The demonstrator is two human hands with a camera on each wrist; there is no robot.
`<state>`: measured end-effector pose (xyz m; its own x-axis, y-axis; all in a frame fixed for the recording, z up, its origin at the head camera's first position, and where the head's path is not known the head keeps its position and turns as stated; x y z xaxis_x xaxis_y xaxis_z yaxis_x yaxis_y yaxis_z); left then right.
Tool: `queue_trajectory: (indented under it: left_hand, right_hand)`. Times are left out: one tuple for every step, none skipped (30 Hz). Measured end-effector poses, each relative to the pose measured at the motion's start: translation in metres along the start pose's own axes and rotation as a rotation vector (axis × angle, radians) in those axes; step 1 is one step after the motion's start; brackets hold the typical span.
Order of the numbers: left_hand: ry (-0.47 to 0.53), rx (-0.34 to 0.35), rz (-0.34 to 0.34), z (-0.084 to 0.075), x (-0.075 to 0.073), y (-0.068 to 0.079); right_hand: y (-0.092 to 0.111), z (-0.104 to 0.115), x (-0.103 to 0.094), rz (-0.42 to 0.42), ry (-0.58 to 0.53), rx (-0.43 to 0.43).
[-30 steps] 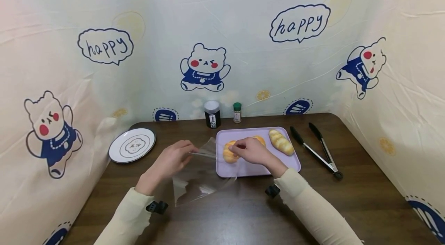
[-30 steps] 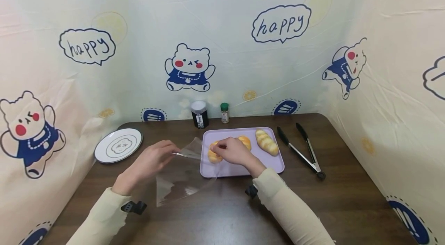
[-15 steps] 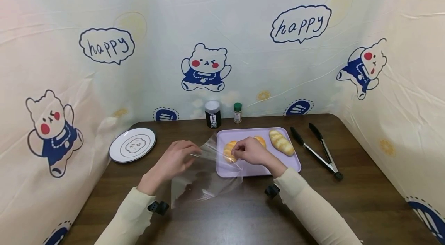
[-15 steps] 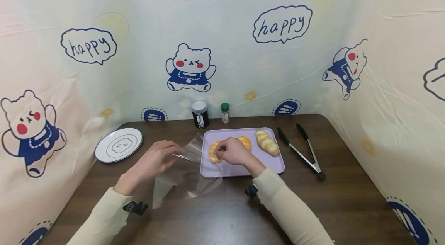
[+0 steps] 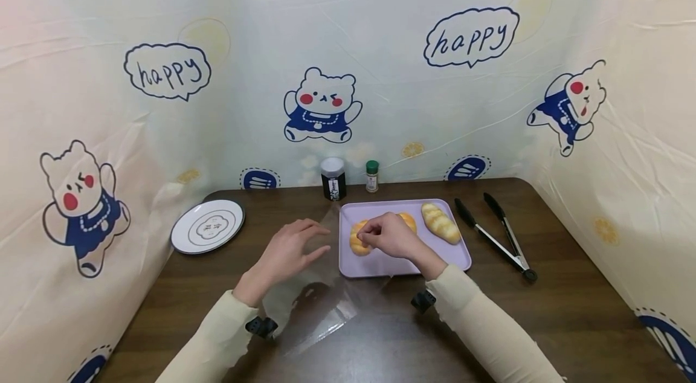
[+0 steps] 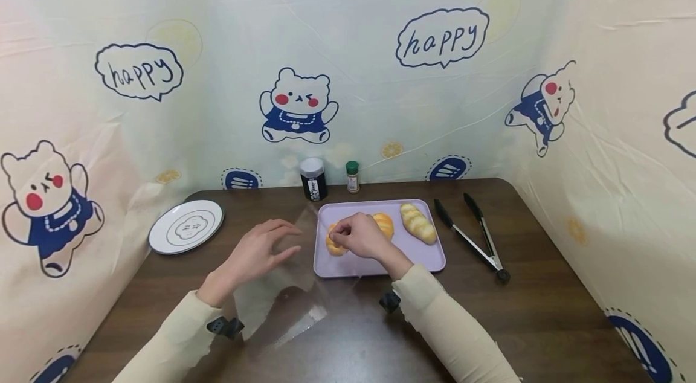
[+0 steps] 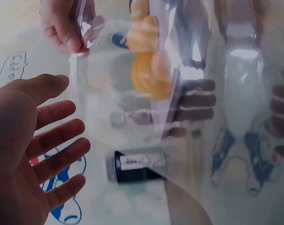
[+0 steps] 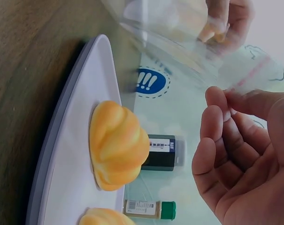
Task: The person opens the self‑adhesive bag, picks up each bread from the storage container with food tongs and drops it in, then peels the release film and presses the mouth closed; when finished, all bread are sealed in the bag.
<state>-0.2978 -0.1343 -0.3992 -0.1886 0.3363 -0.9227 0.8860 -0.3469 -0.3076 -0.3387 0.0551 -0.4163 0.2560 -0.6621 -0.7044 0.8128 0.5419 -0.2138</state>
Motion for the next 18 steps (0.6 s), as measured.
queue_trajectory:
  left_hand:
    - [0.001, -0.016, 0.010, -0.001, 0.002, -0.001]
    - [0.005, -0.032, 0.019, -0.002, 0.003, -0.001]
    - [0.013, -0.044, 0.027, -0.004, 0.005, -0.002]
    - [0.017, -0.057, 0.036, -0.005, 0.007, -0.003]
    - [0.030, -0.071, 0.042, -0.007, 0.009, -0.003]
    - [0.044, -0.083, 0.050, -0.008, 0.011, -0.004]
    - [0.062, -0.094, 0.059, -0.010, 0.013, -0.005]
    - [0.079, -0.103, 0.064, -0.012, 0.015, -0.007]
    - [0.097, -0.110, 0.069, -0.014, 0.017, -0.008]
    - [0.114, -0.118, 0.072, -0.016, 0.019, -0.009]
    - [0.129, -0.124, 0.074, -0.018, 0.020, -0.011]
    - [0.141, -0.129, 0.078, -0.020, 0.022, -0.012]
    - [0.150, -0.134, 0.078, -0.021, 0.023, -0.013]
    - [0.155, -0.139, 0.077, -0.023, 0.025, -0.014]
    - [0.158, -0.143, 0.076, -0.024, 0.027, -0.015]
    - [0.156, -0.148, 0.073, -0.025, 0.029, -0.016]
    - [0.152, -0.151, 0.069, -0.026, 0.030, -0.016]
    - [0.152, -0.155, 0.066, -0.026, 0.031, -0.016]
  right_hand:
    - [0.000, 0.000, 0.000, -0.004, 0.001, 0.001]
    - [0.000, 0.000, 0.001, -0.007, -0.001, 0.004]
    - [0.000, 0.001, 0.001, -0.008, -0.005, 0.006]
    - [0.000, 0.001, 0.001, -0.009, -0.013, 0.007]
    - [0.001, 0.001, 0.002, -0.009, -0.023, 0.008]
    - [0.001, 0.002, 0.002, -0.008, -0.033, 0.008]
    - [0.001, 0.002, 0.003, -0.006, -0.041, 0.010]
    - [0.001, 0.003, 0.003, -0.003, -0.050, 0.012]
    - [0.001, 0.003, 0.004, 0.000, -0.058, 0.013]
    - [0.001, 0.004, 0.004, 0.005, -0.064, 0.015]
    - [0.001, 0.004, 0.005, 0.010, -0.066, 0.017]
    - [0.001, 0.005, 0.005, 0.015, -0.066, 0.018]
    - [0.001, 0.006, 0.006, 0.019, -0.065, 0.017]
    - [0.001, 0.007, 0.006, 0.023, -0.066, 0.014]
    - [0.001, 0.008, 0.006, 0.027, -0.065, 0.010]
    - [0.001, 0.009, 0.007, 0.030, -0.064, 0.006]
    - [0.001, 0.010, 0.007, 0.032, -0.063, 0.003]
    - [0.001, 0.010, 0.007, 0.033, -0.062, 0.000]
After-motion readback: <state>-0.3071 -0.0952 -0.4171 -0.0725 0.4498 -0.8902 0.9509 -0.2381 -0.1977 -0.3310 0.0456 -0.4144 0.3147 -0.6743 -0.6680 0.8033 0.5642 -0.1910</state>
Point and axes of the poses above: each hand's wrist, its own y-axis away from the middle knuckle, its own x-axis out of the palm, z = x × y, the point moved 8 cm from there along -y, towards the middle knuckle, and after that the axes turned 9 degrees about -x, right-handed, at the moved point
